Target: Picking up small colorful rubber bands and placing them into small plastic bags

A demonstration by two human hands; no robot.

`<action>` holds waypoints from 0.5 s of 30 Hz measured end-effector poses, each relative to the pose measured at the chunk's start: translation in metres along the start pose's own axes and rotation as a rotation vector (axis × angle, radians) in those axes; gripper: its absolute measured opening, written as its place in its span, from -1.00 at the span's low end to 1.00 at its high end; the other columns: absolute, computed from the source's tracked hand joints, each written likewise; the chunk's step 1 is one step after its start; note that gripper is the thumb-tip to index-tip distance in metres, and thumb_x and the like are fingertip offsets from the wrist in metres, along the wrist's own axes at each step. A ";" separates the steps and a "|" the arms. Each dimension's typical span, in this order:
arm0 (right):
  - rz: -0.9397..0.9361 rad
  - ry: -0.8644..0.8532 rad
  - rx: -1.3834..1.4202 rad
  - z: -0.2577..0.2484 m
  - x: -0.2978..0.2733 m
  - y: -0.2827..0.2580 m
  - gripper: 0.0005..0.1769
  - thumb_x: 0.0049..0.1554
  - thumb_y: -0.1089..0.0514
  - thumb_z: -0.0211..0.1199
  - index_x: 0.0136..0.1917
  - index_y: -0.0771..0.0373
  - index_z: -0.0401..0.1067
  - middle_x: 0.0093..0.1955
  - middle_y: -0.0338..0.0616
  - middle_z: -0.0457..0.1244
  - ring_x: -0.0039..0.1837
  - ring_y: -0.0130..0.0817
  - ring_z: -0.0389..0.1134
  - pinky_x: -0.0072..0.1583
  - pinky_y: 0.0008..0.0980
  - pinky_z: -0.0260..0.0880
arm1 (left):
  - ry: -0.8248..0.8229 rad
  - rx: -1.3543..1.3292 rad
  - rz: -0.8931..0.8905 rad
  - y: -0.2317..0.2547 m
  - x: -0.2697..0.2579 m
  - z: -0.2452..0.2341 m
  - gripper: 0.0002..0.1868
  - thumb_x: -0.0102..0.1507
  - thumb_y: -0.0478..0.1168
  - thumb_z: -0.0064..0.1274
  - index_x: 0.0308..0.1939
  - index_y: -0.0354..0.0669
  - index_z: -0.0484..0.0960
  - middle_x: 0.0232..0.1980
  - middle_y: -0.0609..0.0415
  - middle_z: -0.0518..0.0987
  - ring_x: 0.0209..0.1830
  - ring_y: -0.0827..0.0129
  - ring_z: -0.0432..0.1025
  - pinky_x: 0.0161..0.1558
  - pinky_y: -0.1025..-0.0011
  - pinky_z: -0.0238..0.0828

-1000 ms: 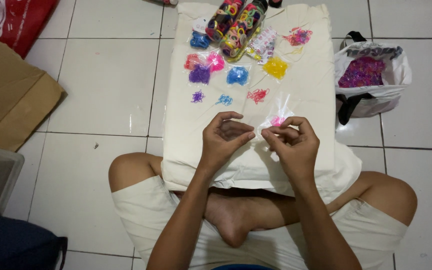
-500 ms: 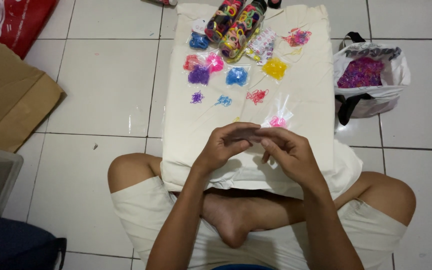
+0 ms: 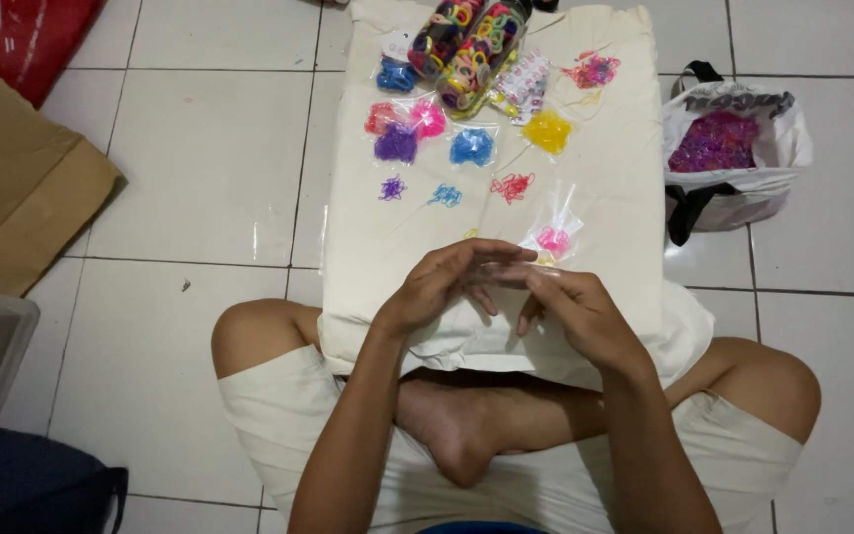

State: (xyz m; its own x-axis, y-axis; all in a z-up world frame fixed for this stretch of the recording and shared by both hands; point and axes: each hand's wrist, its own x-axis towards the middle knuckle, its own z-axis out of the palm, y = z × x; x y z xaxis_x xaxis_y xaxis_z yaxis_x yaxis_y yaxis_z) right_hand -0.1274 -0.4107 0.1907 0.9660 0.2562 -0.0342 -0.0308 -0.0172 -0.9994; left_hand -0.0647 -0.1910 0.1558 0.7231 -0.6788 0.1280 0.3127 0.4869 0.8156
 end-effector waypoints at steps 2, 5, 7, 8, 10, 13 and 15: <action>0.046 0.015 0.078 0.002 0.000 -0.002 -0.48 0.34 0.02 -0.09 0.25 0.42 0.52 -0.17 0.19 0.44 -0.40 -0.20 0.41 -0.22 -0.33 0.33 | -0.013 -0.026 0.013 -0.002 0.001 -0.002 -0.37 0.49 0.11 -0.26 0.37 -0.40 0.40 0.35 -0.26 0.51 0.19 -0.01 0.54 -0.14 0.34 0.66; 0.081 0.025 0.182 0.004 0.000 -0.014 -0.42 0.31 -0.01 -0.12 0.35 0.44 0.43 0.05 0.27 0.44 -0.43 -0.20 0.41 -0.28 -0.37 0.28 | 0.054 -0.058 0.057 -0.006 0.002 -0.003 -0.41 0.46 0.05 -0.15 0.38 -0.38 0.38 0.36 -0.29 0.48 0.15 -0.07 0.55 -0.17 0.32 0.68; 0.062 0.021 0.202 0.001 0.001 -0.017 -0.40 0.32 0.00 -0.16 0.41 0.44 0.35 0.13 0.28 0.43 -0.44 -0.26 0.40 -0.29 -0.43 0.24 | 0.126 -0.062 0.093 -0.008 0.005 -0.005 -0.47 0.46 -0.06 -0.08 0.37 -0.39 0.37 0.34 -0.28 0.50 0.07 -0.01 0.59 -0.23 0.32 0.70; 0.049 0.036 0.214 -0.001 0.001 -0.014 -0.39 0.30 0.00 -0.16 0.40 0.45 0.37 0.16 0.28 0.42 -0.45 -0.25 0.41 -0.31 -0.44 0.24 | 0.194 -0.018 0.138 -0.009 0.005 -0.005 -0.54 0.42 -0.13 0.00 0.28 -0.42 0.42 0.21 -0.26 0.52 -0.01 0.01 0.61 -0.25 0.27 0.71; 0.035 0.050 0.225 -0.004 0.002 -0.013 -0.38 0.28 0.00 -0.16 0.39 0.45 0.38 0.19 0.28 0.41 -0.47 -0.24 0.41 -0.32 -0.45 0.23 | 0.263 0.026 0.184 -0.013 0.006 -0.006 -0.61 0.39 -0.19 0.08 0.18 -0.46 0.47 0.07 -0.25 0.54 -0.09 0.04 0.62 -0.28 0.23 0.72; 0.024 0.085 0.226 -0.007 0.002 -0.014 -0.35 0.25 0.00 -0.17 0.36 0.52 0.38 0.19 0.38 0.39 -0.51 -0.06 0.41 -0.35 -0.29 0.27 | 0.329 0.134 0.202 -0.019 0.008 -0.004 -0.79 0.35 -0.32 0.15 -0.06 -0.47 0.55 -0.16 -0.13 0.56 -0.21 0.17 0.61 -0.27 0.27 0.72; 0.005 0.060 0.270 -0.011 0.000 -0.011 -0.38 0.26 -0.02 -0.13 0.35 0.46 0.42 0.24 0.25 0.39 -0.44 -0.22 0.43 -0.35 -0.42 0.32 | 0.331 0.194 0.234 -0.018 0.009 -0.002 -0.82 0.33 -0.33 0.19 -0.16 -0.44 0.57 -0.19 -0.09 0.56 -0.25 0.23 0.60 -0.29 0.30 0.71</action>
